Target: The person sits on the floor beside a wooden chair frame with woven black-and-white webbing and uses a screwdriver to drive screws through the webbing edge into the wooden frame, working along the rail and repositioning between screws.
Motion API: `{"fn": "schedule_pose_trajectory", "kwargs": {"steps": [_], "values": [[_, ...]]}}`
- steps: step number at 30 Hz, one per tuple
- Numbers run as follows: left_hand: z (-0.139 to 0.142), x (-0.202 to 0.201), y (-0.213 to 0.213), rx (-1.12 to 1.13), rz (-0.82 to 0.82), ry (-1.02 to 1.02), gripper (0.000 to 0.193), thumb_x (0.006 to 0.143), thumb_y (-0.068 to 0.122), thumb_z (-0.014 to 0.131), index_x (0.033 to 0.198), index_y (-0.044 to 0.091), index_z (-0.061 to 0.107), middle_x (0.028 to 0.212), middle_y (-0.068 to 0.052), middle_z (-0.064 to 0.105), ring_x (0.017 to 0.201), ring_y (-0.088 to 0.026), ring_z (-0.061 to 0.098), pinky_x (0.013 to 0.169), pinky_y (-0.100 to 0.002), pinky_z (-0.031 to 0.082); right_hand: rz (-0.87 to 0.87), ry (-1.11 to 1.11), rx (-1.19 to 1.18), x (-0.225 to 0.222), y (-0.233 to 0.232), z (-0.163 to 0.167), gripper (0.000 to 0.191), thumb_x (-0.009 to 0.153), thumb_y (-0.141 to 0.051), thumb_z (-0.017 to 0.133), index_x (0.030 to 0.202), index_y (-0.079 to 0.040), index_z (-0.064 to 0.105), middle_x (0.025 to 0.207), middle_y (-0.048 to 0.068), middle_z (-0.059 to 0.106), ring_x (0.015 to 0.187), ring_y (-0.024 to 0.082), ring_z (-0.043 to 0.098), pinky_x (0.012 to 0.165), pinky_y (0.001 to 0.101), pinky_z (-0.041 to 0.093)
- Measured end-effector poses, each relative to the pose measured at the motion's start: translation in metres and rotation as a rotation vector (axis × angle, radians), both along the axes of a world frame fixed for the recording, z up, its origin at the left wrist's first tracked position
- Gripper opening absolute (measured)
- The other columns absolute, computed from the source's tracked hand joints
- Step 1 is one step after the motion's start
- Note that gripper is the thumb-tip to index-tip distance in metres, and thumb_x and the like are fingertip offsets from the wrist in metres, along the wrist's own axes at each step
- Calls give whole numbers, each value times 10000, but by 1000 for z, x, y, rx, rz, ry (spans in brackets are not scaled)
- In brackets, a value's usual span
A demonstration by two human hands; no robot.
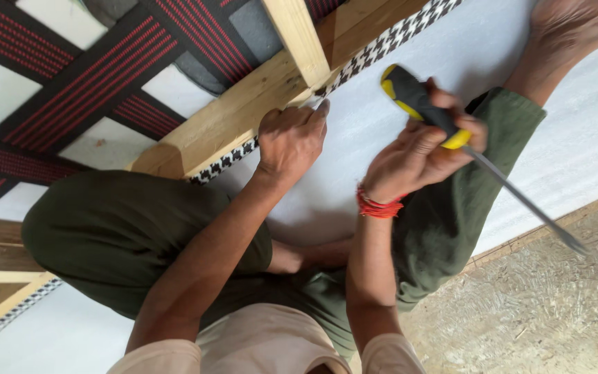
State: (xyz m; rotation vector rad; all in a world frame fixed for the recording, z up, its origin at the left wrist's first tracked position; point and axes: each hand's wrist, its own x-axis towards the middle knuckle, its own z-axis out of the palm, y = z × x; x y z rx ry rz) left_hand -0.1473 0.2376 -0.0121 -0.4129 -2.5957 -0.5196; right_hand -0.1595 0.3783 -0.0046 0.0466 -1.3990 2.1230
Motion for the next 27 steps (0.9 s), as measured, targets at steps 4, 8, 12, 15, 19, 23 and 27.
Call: {"fn": "schedule_pose_trajectory", "kwargs": {"steps": [4, 8, 12, 15, 19, 23, 27], "values": [[-3, -1, 0, -10, 7, -48, 163, 876, 137, 763, 1038, 127, 780, 713, 10, 616, 665, -192, 616, 621, -377, 466, 138, -184, 59, 0, -2, -2, 232, 1134, -37, 589, 1341, -40, 484, 1229, 199, 660, 1187, 276, 654, 1099, 400, 531], [-6, 2, 0, -1, 1, -53, 149, 886, 129, 767, 1035, 125, 780, 725, 11, 623, 676, -186, 622, 622, -378, 463, -75, 62, 95, 5, 2, 0, 267, 1113, -180, 552, 1337, -80, 447, 1272, 178, 687, 1215, 278, 681, 1123, 450, 559], [-6, 3, 1, -2, 10, -37, 187, 847, 138, 759, 1032, 115, 767, 754, 1, 641, 698, -197, 635, 663, -385, 479, -16, -56, 245, 7, -4, -1, 219, 1140, -125, 591, 1303, -69, 456, 1189, 197, 687, 1169, 290, 673, 1113, 451, 515], [-5, 2, 1, -38, 11, -68, 184, 811, 148, 768, 992, 116, 765, 732, -8, 634, 690, -212, 637, 652, -389, 474, 66, -83, 198, 9, -9, -2, 268, 1131, -143, 593, 1338, -51, 449, 1220, 201, 666, 1192, 274, 647, 1140, 448, 493], [0, 4, 0, 59, -12, -158, 88, 846, 116, 779, 919, 125, 732, 736, 1, 631, 703, -207, 638, 668, -397, 486, -44, -33, 363, 12, -3, 0, 180, 1152, -114, 513, 1327, -74, 502, 1250, 181, 683, 1218, 250, 663, 1162, 404, 506], [8, 3, -8, 148, -25, -174, 197, 895, 165, 799, 1022, 83, 673, 913, -63, 641, 814, -245, 653, 714, -387, 518, 205, -143, 133, 1, 5, 0, 214, 1153, -49, 584, 1346, -48, 492, 1242, 197, 652, 1178, 246, 628, 1097, 396, 526], [13, -6, -23, 203, 78, -146, 366, 849, 253, 827, 1106, 80, 632, 1024, -85, 610, 924, -275, 640, 761, -397, 531, 27, -207, 168, 31, 31, 9, 248, 1145, -116, 579, 1357, -59, 462, 1263, 170, 674, 1160, 222, 654, 1023, 352, 549]]}}
